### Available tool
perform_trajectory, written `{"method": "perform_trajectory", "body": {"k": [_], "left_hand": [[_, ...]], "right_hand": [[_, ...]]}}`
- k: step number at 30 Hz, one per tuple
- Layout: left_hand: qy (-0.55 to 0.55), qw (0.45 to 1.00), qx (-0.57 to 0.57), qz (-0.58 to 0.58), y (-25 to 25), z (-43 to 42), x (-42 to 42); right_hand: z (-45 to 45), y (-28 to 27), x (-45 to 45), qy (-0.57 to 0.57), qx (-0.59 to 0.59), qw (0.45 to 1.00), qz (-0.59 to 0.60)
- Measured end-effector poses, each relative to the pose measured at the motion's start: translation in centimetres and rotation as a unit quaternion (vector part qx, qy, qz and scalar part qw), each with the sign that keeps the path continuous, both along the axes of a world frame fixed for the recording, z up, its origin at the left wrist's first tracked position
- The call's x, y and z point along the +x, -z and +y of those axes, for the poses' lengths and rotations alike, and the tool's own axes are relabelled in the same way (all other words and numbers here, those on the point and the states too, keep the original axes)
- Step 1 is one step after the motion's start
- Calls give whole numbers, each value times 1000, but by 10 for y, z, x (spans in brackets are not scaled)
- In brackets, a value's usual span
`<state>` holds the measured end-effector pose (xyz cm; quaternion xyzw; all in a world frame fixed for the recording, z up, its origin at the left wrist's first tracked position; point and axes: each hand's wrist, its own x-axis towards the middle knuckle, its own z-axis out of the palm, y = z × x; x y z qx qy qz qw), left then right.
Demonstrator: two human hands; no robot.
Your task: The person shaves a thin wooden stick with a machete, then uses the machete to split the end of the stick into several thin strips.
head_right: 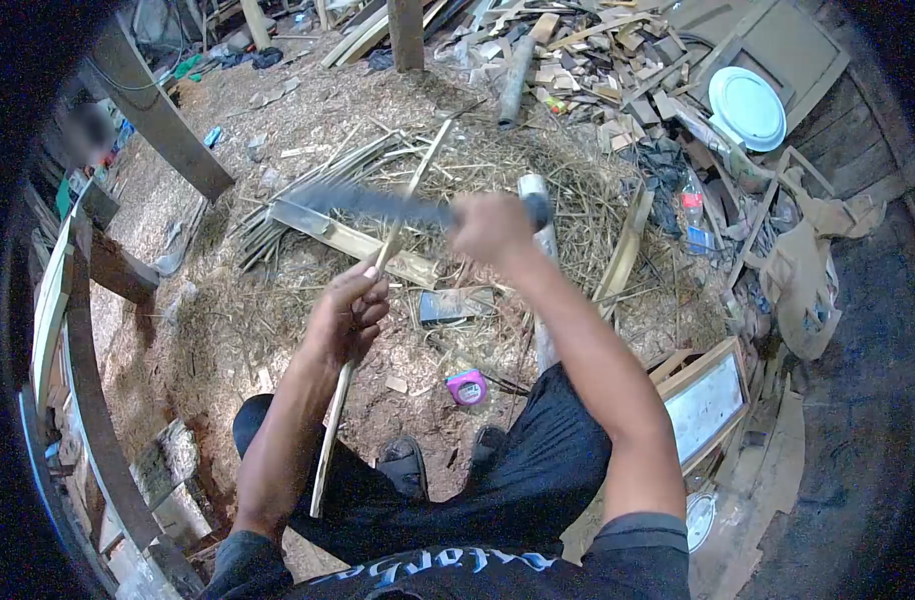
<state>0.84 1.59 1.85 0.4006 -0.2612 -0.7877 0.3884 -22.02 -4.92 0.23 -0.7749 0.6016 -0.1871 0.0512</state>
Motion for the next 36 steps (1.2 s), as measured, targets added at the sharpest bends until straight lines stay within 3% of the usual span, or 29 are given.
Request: {"method": "perform_trajectory", "body": {"k": [1, 3, 5, 6, 8, 9, 14, 16, 18, 20, 22, 24, 26, 28, 30, 33, 36], "left_hand": [[16, 1000, -13, 2, -4, 2, -1], [42, 997, -21, 67, 7, 3, 0], [47, 997, -32, 53, 1, 1, 2], [48, 997, -42, 38, -1, 0, 3], [62, 997, -39, 29, -2, 4, 3], [67, 997, -32, 20, -4, 4, 0], [79, 997, -13, 11, -3, 3, 0], [76, 997, -18, 12, -4, 3, 2], [77, 996, -26, 22, -9, 7, 3], [82, 996, -34, 17, -4, 6, 1], [75, 997, -23, -9, -13, 10, 5], [83, 996, -27, -14, -10, 10, 9], [88, 994, -62, -19, -10, 9, 7], [73, 996, -55, 11, -1, -2, 4], [20, 1000, -15, -15, 0, -7, -7], [44, 996, -72, 20, 9, -8, -4], [43, 996, -69, 43, 6, -5, -2]], "right_hand": [[-13, -12, -13, 86, 57, 993, -50], [-4, -15, -7, 90, 65, 994, -21], [5, -13, 2, 59, 107, 992, 2], [0, -11, -5, 63, 103, 993, 2], [-13, -6, -25, 39, -22, 999, 10], [-21, -21, -33, 166, 105, 978, -65], [-17, -5, -44, 163, 26, 986, -9], [-20, -14, -47, 113, -45, 992, 16], [-11, -13, -33, 103, -10, 995, -12], [-3, -12, -16, 8, -17, 1000, 13], [-24, -5, -41, 58, 0, 998, 17], [-37, 0, -68, 226, 20, 973, -49], [-26, 8, -73, 241, 4, 969, -63], [-10, -9, -49, 195, -1, 973, -124], [-9, -5, -33, 178, 1, 978, -112], [15, -9, -3, 83, 30, 978, -189], [29, -4, 16, -22, -26, 993, -113]]}}
